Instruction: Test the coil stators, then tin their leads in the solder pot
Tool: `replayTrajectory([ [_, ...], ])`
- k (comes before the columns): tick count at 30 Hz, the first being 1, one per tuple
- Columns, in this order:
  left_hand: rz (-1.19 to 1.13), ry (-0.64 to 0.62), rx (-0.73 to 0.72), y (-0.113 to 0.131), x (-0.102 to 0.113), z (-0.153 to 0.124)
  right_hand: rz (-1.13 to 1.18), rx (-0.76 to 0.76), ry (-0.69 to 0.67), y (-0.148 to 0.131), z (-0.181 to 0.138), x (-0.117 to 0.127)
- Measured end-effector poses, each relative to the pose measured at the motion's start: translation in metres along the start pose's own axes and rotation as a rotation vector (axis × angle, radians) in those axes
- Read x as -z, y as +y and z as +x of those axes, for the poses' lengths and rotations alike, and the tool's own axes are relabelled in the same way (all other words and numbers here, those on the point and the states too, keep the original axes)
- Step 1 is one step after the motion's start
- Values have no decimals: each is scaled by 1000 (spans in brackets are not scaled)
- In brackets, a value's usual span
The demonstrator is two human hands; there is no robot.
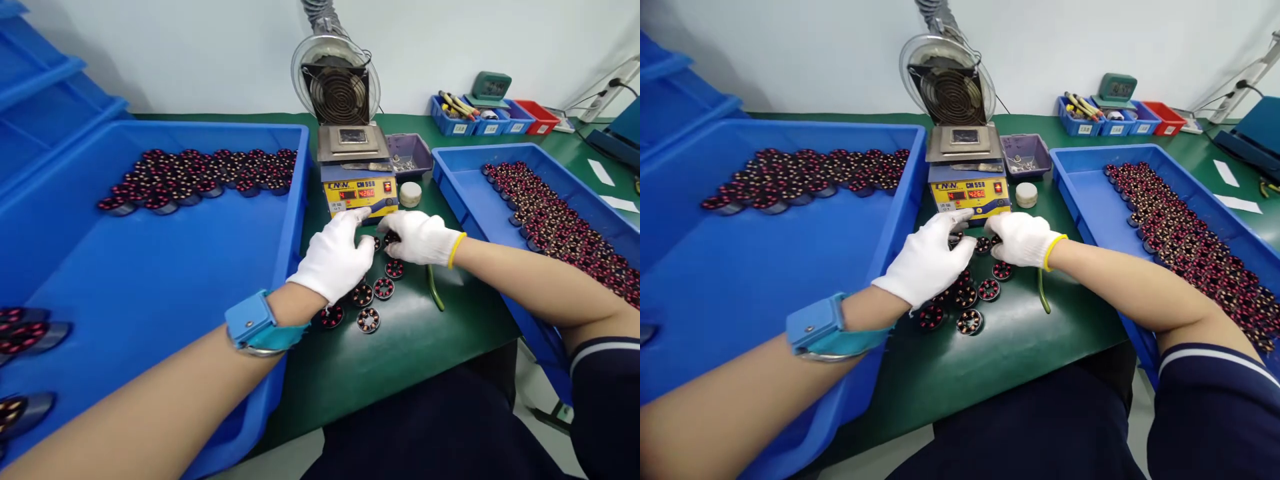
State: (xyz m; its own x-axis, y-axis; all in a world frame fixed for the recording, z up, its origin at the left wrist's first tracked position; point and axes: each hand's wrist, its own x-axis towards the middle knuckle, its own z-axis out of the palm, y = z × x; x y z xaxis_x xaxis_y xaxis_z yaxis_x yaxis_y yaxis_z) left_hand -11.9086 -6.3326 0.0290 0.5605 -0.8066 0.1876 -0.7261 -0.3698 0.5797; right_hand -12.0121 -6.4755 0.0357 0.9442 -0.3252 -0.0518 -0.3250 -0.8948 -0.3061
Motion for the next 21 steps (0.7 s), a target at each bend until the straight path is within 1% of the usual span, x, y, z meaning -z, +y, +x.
replayTrajectory([
  [1, -109, -18, 29, 1, 1, 0, 189, -8, 33, 4, 0, 2],
  [2, -255, -61, 68, 2, 2, -1, 392, 9, 57, 6, 0, 4],
  [4, -635, -218, 167, 4, 7, -2, 739, 91, 100, 4, 0, 6],
  [5, -835, -307, 212, 5, 9, -2, 840, 133, 132, 1, -1, 6],
  [6, -1014, -376, 248, 7, 12, -3, 882, 162, 175, -3, -3, 6],
  [7, -1156, -415, 269, 8, 14, -3, 878, 181, 225, -7, -6, 5],
  [8, -1254, -420, 275, 9, 15, -4, 840, 192, 270, -11, -8, 5],
  [9, -1305, -398, 269, 10, 16, -4, 784, 199, 304, -14, -11, 5],
  [11, -1287, -307, 241, 12, 16, -4, 670, 212, 336, -18, -16, 7],
  [13, -1138, -187, 211, 13, 14, -4, 631, 222, 330, -17, -16, 8],
  [14, -1043, -112, 195, 12, 12, -4, 658, 220, 307, -15, -14, 8],
  [16, -871, 27, 162, 10, 10, -3, 799, 205, 220, -10, -9, 5],
  [17, -801, 75, 149, 9, 8, -3, 891, 195, 158, -8, -6, 3],
  [19, -676, 126, 127, 6, 7, -3, 1064, 184, 42, -7, -1, -2],
  [21, -537, 167, 112, 3, 7, -2, 1174, 181, -22, -9, 1, -4],
])
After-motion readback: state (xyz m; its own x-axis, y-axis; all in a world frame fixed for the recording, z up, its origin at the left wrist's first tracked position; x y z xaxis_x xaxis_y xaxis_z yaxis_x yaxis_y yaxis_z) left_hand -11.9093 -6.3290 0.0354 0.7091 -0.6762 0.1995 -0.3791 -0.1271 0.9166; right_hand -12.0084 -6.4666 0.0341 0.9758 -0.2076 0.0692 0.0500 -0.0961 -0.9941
